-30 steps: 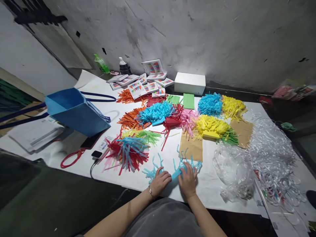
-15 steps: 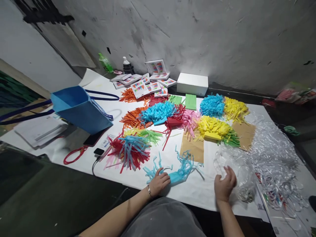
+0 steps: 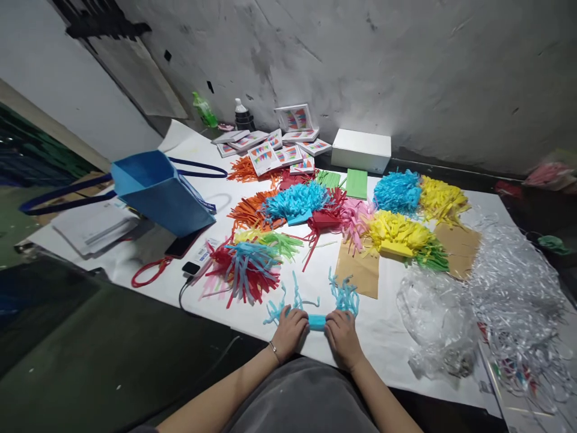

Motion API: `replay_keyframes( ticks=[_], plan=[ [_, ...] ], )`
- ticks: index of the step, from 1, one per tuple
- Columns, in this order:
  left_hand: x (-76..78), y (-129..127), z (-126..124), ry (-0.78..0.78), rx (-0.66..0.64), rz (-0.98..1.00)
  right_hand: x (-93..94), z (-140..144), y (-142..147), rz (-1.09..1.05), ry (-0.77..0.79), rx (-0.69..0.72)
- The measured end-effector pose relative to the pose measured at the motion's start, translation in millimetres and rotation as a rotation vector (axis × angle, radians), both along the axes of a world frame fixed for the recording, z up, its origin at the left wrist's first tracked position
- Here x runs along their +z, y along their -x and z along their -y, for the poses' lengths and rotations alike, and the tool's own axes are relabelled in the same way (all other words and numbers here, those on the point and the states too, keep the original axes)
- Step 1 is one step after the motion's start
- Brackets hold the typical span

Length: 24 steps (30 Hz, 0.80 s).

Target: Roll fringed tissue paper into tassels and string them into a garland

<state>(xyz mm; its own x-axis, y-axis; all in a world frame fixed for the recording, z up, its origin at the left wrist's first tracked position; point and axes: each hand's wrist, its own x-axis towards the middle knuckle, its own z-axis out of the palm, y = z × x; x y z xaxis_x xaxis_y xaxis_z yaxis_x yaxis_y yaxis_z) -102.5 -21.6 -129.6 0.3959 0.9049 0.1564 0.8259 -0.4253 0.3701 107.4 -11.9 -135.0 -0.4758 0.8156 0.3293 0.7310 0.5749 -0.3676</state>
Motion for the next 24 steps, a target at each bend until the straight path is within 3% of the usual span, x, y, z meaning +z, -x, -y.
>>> replay_keyframes(
  ticks=[5, 9, 11, 15, 18, 21, 24],
  plan=[
    [15.8, -10, -12, 0.061, 0.160, -0.121, 6.9, -2, 13, 0.035, 0.058, -0.257],
    [23.1, -19, -21, 0.093, 0.216, -0.224, 6.2, -5, 17, 0.050, 0.067, -0.328],
    [24.3, -20, -23, 0.098, 0.210, -0.233, 3.9, -4, 16, 0.034, 0.038, -0.276],
    [24.7, -17, -22, 0.105, 0.197, -0.224, -4.9, 3, 16, 0.012, -0.027, -0.032],
    [20.1, -13, -19, 0.033, 0.125, -0.149, -10.2, 5, 18, 0.014, -0.019, -0.036],
    [8.6, -9, -14, -0.102, -0.036, -0.082, -9.7, 3, 19, 0.011, -0.007, -0.057],
    [-3.8, -5, -13, -0.140, -0.100, -0.084, -6.3, 1, 19, 0.011, -0.005, -0.058]
  ],
)
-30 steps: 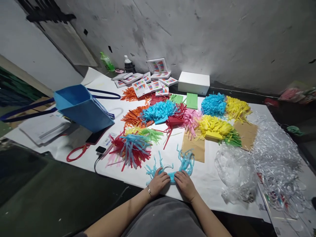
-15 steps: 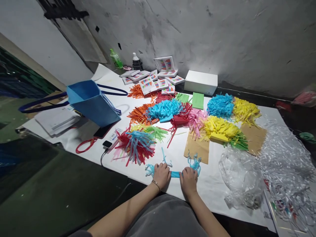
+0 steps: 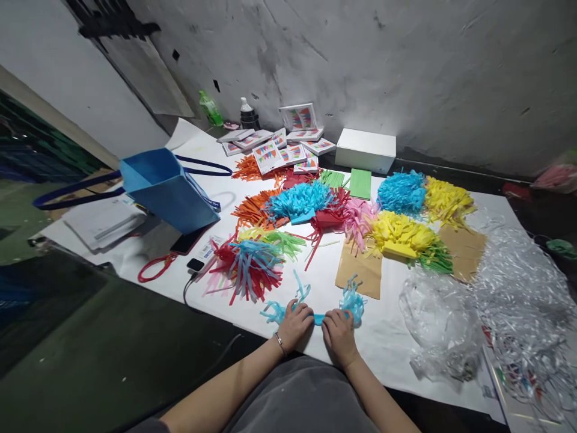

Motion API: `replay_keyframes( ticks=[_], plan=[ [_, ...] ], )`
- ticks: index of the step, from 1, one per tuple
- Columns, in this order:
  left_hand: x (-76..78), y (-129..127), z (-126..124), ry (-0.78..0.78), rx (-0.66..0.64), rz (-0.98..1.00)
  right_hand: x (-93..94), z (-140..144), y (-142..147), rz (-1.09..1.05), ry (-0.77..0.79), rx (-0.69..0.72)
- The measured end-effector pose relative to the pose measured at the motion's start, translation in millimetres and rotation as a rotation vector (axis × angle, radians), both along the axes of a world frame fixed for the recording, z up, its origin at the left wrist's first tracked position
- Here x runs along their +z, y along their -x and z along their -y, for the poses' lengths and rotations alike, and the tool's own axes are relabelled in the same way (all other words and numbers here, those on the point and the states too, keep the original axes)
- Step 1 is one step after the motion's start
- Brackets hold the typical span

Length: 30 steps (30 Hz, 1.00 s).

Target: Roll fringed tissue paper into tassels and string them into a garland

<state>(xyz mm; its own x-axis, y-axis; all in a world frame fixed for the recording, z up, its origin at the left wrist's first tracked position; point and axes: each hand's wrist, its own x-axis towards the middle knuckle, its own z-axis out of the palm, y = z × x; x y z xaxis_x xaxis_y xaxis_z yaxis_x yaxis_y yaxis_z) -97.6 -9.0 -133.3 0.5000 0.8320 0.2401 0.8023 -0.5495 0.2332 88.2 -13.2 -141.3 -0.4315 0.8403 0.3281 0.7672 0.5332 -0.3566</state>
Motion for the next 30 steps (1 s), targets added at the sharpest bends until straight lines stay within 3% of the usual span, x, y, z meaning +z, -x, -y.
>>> replay_keyframes(
  ticks=[4, 10, 17, 23, 25, 30],
  plan=[
    [-6.6, 3, -2, 0.051, -0.033, 0.038, -0.8, -2, 3, 0.008, -0.044, 0.062],
    [-2.3, 9, 0, 0.097, -0.021, 0.089, -7.8, 0, -7, -0.021, -0.069, 0.054],
    [11.1, 11, 10, 0.185, 0.167, 0.169, 3.6, 2, -12, -0.028, 0.056, -0.115],
    [18.7, -4, 0, 0.198, 0.344, 0.004, 7.4, -4, 3, 0.023, 0.062, -0.217],
    [16.4, -5, -4, 0.173, 0.304, -0.018, 6.0, -5, 2, 0.034, 0.045, -0.133],
    [3.9, 7, 1, 0.117, -0.058, -0.006, 4.3, -1, -12, 0.051, 0.034, 0.139]
  ],
)
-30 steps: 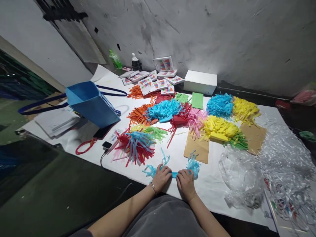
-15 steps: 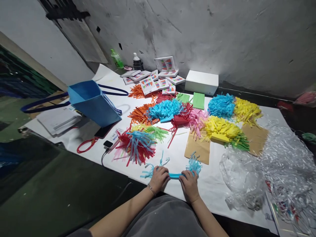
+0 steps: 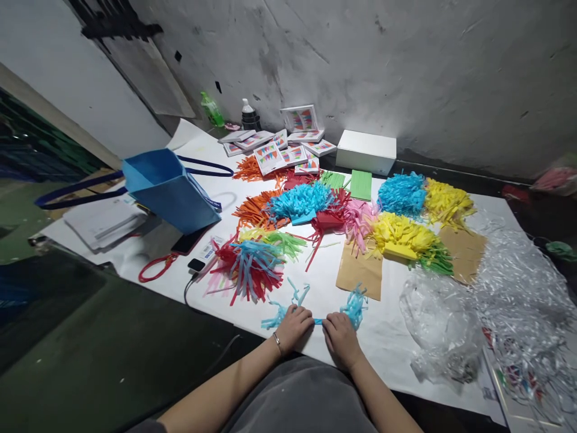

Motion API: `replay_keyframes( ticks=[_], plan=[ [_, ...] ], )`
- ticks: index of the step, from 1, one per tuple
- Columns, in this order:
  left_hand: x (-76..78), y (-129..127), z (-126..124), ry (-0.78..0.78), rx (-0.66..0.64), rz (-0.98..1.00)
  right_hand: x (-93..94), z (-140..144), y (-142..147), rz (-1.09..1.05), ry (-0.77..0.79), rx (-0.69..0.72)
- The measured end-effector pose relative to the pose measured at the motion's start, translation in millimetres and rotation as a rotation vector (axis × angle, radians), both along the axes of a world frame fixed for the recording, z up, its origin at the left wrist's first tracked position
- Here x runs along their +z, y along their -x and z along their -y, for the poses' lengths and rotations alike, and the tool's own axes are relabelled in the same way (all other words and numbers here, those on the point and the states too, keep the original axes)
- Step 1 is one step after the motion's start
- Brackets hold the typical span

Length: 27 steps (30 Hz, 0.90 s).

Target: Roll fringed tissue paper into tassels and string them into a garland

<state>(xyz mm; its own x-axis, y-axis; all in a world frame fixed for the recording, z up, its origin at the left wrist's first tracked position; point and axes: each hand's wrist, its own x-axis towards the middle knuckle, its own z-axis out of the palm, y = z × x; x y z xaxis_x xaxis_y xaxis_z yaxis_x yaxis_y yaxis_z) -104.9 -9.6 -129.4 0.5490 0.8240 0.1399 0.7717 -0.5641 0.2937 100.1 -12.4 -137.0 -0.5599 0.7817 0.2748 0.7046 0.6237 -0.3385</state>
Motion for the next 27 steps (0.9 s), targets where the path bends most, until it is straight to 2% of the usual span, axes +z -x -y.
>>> replay_keyframes(
  ticks=[2, 6, 11, 16, 21, 27],
  plan=[
    [-5.6, 4, 6, -0.001, -0.068, 0.031, -0.1, 3, -5, 0.004, 0.002, 0.034],
    [-14.4, 4, 14, -0.007, -0.117, 0.082, -1.8, 11, -9, 0.009, -0.021, 0.060],
    [-13.2, -1, 8, 0.018, -0.065, 0.143, -4.2, 15, -2, 0.008, -0.060, 0.011],
    [-8.4, -2, 1, 0.035, -0.038, 0.093, -7.3, 10, 4, 0.005, -0.095, -0.039],
    [-10.8, -2, -3, 0.023, -0.006, 0.088, -5.1, 6, 4, 0.007, -0.099, -0.062],
    [-11.9, -5, -3, 0.013, -0.003, 0.075, -5.7, 0, 13, -0.003, -0.116, -0.005]
  ],
)
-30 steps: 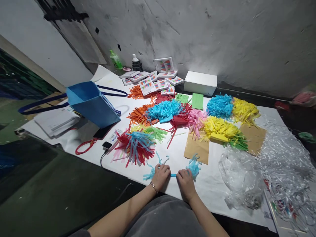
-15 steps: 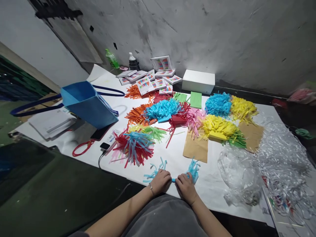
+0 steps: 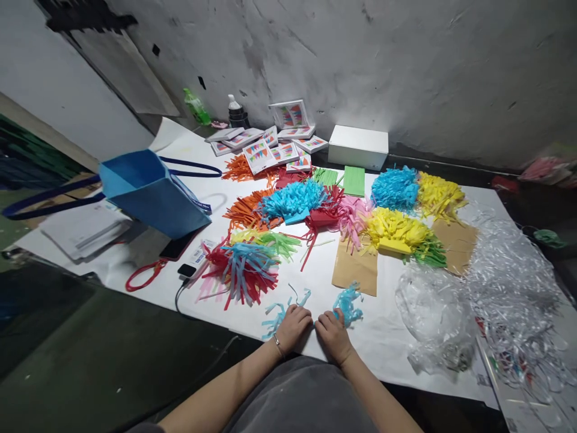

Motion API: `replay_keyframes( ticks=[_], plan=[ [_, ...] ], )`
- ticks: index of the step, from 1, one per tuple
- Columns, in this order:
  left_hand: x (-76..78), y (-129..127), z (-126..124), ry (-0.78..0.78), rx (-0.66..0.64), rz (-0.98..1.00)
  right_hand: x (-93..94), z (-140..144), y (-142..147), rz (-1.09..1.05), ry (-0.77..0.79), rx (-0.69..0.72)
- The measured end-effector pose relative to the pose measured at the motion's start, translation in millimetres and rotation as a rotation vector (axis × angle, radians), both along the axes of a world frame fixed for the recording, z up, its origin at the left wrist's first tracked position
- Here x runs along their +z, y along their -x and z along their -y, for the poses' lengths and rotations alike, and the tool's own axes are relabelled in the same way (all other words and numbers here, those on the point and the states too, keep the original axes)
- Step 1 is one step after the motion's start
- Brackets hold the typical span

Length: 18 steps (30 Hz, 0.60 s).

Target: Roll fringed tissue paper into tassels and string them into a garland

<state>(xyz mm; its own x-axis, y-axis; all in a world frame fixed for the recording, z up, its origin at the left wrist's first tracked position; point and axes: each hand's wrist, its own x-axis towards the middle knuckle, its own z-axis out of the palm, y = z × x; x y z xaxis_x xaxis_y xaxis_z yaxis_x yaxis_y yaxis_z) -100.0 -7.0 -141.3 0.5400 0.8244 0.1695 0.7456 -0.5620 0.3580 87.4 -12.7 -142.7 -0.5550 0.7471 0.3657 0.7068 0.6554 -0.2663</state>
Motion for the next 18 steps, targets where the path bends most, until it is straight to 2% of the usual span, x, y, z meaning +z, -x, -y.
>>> replay_keyframes(
  ticks=[9, 13, 16, 18],
  plan=[
    [12.8, 1, 4, -0.018, 0.031, -0.013, 2.7, 11, -27, -0.059, 0.013, -0.038],
    [24.8, -4, 3, 0.059, 0.093, 0.005, 6.7, 11, -18, -0.083, 0.096, -0.177],
    [33.2, -13, -1, 0.135, 0.182, -0.019, 9.8, 9, -7, -0.070, 0.143, -0.322],
    [36.6, -18, -4, 0.164, 0.263, -0.064, 10.9, 6, -2, -0.053, 0.144, -0.369]
  ],
)
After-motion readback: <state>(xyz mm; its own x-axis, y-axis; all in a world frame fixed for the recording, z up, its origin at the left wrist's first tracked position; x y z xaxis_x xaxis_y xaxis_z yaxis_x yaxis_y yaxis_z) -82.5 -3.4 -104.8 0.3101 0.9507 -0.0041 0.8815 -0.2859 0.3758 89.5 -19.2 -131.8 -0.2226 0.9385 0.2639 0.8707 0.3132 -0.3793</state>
